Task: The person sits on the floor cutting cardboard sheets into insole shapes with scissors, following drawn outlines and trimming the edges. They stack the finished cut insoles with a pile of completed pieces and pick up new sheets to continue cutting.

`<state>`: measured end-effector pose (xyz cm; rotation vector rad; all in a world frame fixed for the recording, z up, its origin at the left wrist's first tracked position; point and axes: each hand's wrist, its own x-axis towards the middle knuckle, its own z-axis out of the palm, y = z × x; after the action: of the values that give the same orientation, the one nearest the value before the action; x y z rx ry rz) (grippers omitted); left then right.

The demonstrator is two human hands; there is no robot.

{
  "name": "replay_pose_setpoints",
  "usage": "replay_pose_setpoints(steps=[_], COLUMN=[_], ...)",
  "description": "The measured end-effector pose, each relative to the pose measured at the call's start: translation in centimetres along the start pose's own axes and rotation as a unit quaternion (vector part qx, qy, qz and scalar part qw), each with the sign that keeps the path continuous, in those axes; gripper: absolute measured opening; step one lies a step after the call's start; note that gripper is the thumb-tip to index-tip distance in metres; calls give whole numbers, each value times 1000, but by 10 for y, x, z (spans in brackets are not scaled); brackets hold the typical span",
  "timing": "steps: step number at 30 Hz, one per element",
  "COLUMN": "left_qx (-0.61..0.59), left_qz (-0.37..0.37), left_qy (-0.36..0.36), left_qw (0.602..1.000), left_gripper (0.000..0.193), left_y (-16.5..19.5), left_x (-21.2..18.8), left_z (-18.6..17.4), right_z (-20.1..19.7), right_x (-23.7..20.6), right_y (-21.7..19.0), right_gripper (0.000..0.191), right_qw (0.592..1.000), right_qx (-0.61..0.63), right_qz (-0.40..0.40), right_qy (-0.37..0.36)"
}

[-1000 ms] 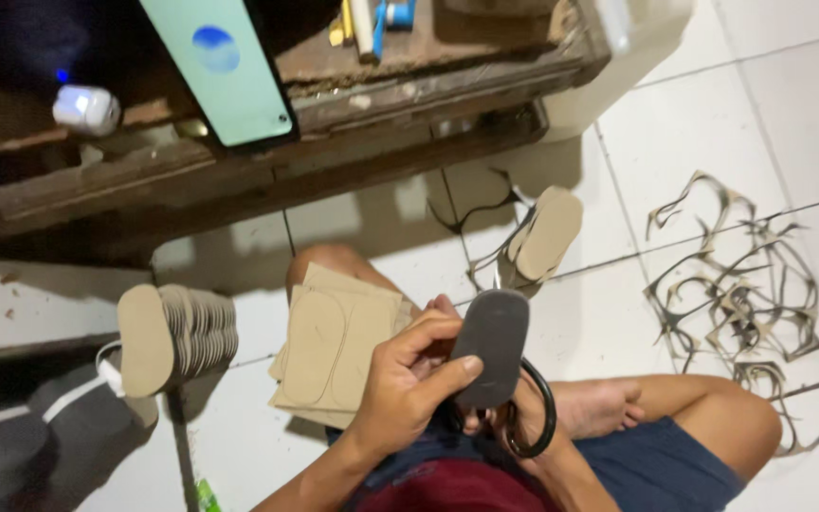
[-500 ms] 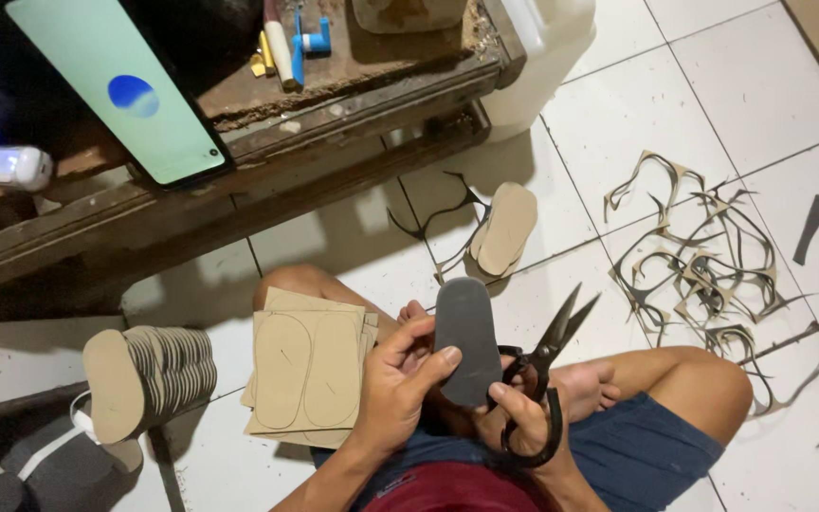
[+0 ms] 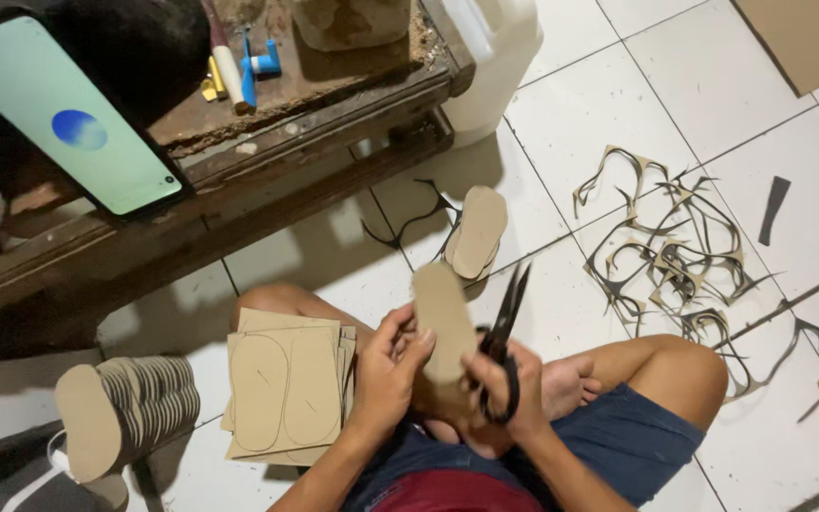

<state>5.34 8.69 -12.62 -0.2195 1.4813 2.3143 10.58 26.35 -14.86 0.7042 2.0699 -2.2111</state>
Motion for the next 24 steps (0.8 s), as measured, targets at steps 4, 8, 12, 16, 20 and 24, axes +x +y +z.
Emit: replay_pose_setpoints(steps=[4, 8, 12, 16, 20, 24], left_qx=[117, 428, 616, 746, 721, 672], left_qz=[45, 83, 73, 82, 7, -26], left_qy=[10, -37, -92, -101, -121, -65], left_qw=[992, 899, 779, 654, 683, 737], left_gripper=[48, 47, 41, 30, 30, 31], left_y=[-16, -22, -20, -16, -18, -18], left_x=[24, 42, 70, 106, 113, 113], left_z=[-2, -4, 14, 27, 19, 13], right_z=[-6, -24, -34, -25, -17, -12], right_x=[56, 63, 37, 41, 53, 54], right_y=[-14, -2, 11, 5, -4, 4], right_gripper=[23, 41, 34, 33, 30, 27], right_qw=[995, 988, 996, 989, 987, 987], right_qx=[59, -87, -48, -124, -108, -85], right_qz=[35, 119, 50, 31, 63, 34], right_qy=[78, 50, 53, 76, 100, 131])
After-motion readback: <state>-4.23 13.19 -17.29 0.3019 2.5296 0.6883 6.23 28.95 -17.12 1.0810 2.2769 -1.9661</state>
